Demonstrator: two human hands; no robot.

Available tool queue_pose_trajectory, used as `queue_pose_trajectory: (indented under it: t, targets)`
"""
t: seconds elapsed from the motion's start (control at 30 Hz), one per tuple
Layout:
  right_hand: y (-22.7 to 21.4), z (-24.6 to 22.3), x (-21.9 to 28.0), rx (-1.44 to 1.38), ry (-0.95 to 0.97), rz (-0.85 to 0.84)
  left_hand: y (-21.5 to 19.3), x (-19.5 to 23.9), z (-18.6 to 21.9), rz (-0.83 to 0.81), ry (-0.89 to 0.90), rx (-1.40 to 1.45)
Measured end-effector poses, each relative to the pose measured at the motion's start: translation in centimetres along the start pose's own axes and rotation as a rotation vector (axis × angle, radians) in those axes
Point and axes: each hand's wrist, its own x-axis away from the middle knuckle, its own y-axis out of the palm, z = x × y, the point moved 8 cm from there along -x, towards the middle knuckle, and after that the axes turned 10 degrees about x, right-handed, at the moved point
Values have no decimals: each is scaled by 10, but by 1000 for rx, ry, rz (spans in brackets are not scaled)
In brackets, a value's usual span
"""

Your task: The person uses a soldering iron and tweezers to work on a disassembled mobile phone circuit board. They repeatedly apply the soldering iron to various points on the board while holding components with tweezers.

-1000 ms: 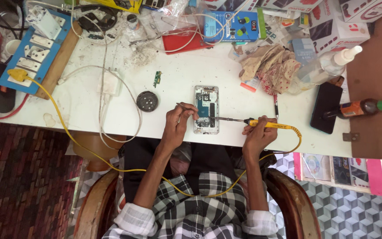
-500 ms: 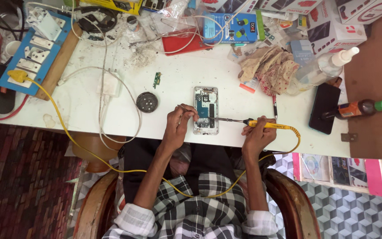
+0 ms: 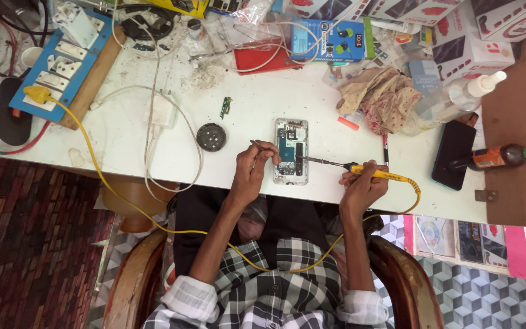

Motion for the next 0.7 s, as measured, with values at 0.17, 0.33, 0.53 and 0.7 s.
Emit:
queue_pose_trajectory:
  t: [0.17,0.33,0.53,0.7]
  targets:
    - [0,-4,0,16,-53,-6,1,-2,4,7,22,-88]
    - [-3,-3,2,4,-75,33,0,-1,5,25,-10,-104]
    - [-7,-2,1,4,-141,48,0,-1,2,16,5,-75]
    - [-9,2,2,-29,-99,75,1,0,9,24,53,-125]
